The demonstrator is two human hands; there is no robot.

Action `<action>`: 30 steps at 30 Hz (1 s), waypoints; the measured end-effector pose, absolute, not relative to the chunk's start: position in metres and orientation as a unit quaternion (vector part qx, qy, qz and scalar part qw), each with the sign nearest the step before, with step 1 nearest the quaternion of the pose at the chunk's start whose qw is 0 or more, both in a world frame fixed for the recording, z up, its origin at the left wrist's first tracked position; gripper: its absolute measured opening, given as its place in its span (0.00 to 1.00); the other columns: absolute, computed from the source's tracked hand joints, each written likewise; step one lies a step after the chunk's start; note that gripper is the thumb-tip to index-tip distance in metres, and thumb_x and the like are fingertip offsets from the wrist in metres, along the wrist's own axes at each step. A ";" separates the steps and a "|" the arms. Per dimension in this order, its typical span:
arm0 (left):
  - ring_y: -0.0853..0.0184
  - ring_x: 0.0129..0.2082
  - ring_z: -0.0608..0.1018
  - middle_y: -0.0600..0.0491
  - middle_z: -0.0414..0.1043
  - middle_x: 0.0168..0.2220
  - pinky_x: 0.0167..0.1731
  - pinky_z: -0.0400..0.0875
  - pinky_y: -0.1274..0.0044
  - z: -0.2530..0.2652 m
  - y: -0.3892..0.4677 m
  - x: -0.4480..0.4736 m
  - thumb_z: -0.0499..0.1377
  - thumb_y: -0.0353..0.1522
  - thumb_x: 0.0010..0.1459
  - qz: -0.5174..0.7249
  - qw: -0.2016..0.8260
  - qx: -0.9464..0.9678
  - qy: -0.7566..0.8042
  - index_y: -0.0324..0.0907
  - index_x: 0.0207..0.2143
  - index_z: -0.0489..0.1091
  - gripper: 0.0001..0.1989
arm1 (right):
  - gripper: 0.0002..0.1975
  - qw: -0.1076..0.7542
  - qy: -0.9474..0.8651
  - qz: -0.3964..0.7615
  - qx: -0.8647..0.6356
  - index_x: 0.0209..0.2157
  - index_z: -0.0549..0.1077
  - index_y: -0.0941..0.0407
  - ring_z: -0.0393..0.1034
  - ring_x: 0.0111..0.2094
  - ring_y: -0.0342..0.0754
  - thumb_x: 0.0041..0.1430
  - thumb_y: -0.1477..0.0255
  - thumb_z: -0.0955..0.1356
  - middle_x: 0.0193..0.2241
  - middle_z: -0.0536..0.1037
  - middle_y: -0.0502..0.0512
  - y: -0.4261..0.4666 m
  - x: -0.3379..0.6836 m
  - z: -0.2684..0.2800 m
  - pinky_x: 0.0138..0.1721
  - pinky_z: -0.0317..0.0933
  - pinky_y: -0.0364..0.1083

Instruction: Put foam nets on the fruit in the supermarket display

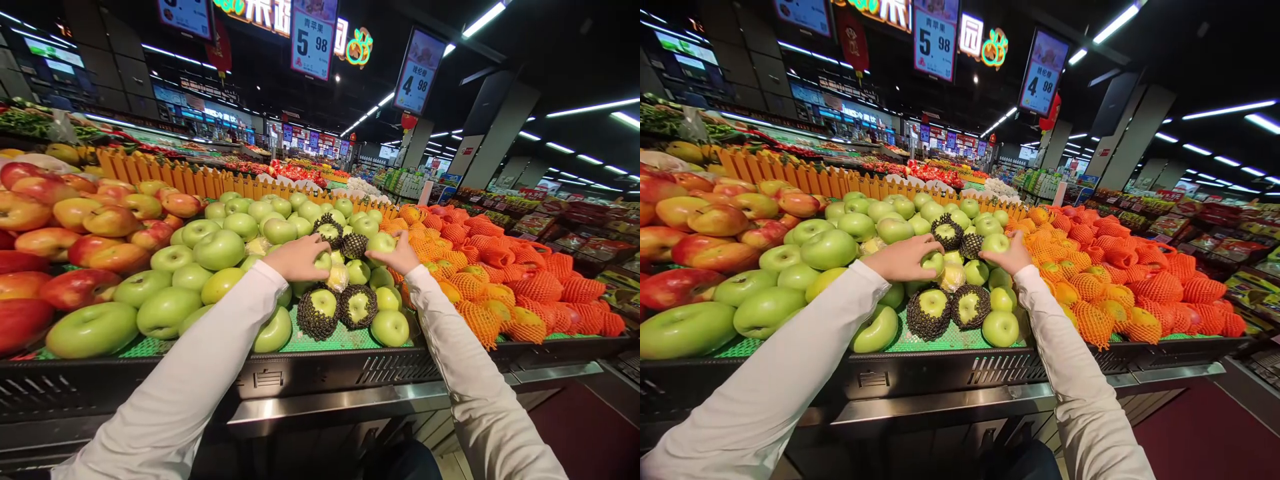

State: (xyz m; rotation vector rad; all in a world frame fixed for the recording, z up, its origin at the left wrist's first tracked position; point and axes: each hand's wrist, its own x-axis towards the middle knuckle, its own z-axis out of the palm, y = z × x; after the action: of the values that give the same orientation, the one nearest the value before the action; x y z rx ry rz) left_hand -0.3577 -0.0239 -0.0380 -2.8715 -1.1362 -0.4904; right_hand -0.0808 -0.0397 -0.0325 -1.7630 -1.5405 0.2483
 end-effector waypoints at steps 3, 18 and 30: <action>0.47 0.50 0.74 0.38 0.70 0.48 0.50 0.71 0.58 -0.037 -0.021 -0.363 0.54 0.42 0.55 -0.160 0.032 -0.912 -0.377 0.35 0.51 0.71 0.26 | 0.43 0.284 -0.650 0.125 -0.694 0.53 0.66 0.58 0.73 0.45 0.56 0.39 0.52 0.78 0.44 0.76 0.60 -0.040 -0.074 -0.043 0.52 0.66 0.57; 0.51 0.51 0.73 0.40 0.73 0.49 0.53 0.68 0.61 -0.037 -0.023 -0.358 0.55 0.37 0.56 -0.206 0.034 -0.927 -0.311 0.37 0.49 0.73 0.21 | 0.33 0.227 -0.824 -0.061 -0.515 0.59 0.70 0.57 0.63 0.61 0.60 0.51 0.64 0.75 0.59 0.70 0.66 -0.073 -0.075 -0.060 0.63 0.56 0.60; 0.52 0.58 0.73 0.43 0.62 0.64 0.56 0.70 0.63 -0.035 -0.043 -0.345 0.67 0.48 0.53 -0.367 0.013 -0.906 -0.209 0.48 0.69 0.52 0.46 | 0.35 0.529 -0.551 0.387 -0.517 0.45 0.64 0.52 0.74 0.43 0.51 0.43 0.46 0.74 0.45 0.76 0.57 -0.081 -0.141 -0.029 0.36 0.73 0.50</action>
State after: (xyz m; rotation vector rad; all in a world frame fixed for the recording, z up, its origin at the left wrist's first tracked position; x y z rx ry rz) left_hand -0.3454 -0.0435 -0.0347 -2.8240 -0.6512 -1.1424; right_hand -0.1410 -0.0810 -0.0286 -1.2348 -1.3163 0.9246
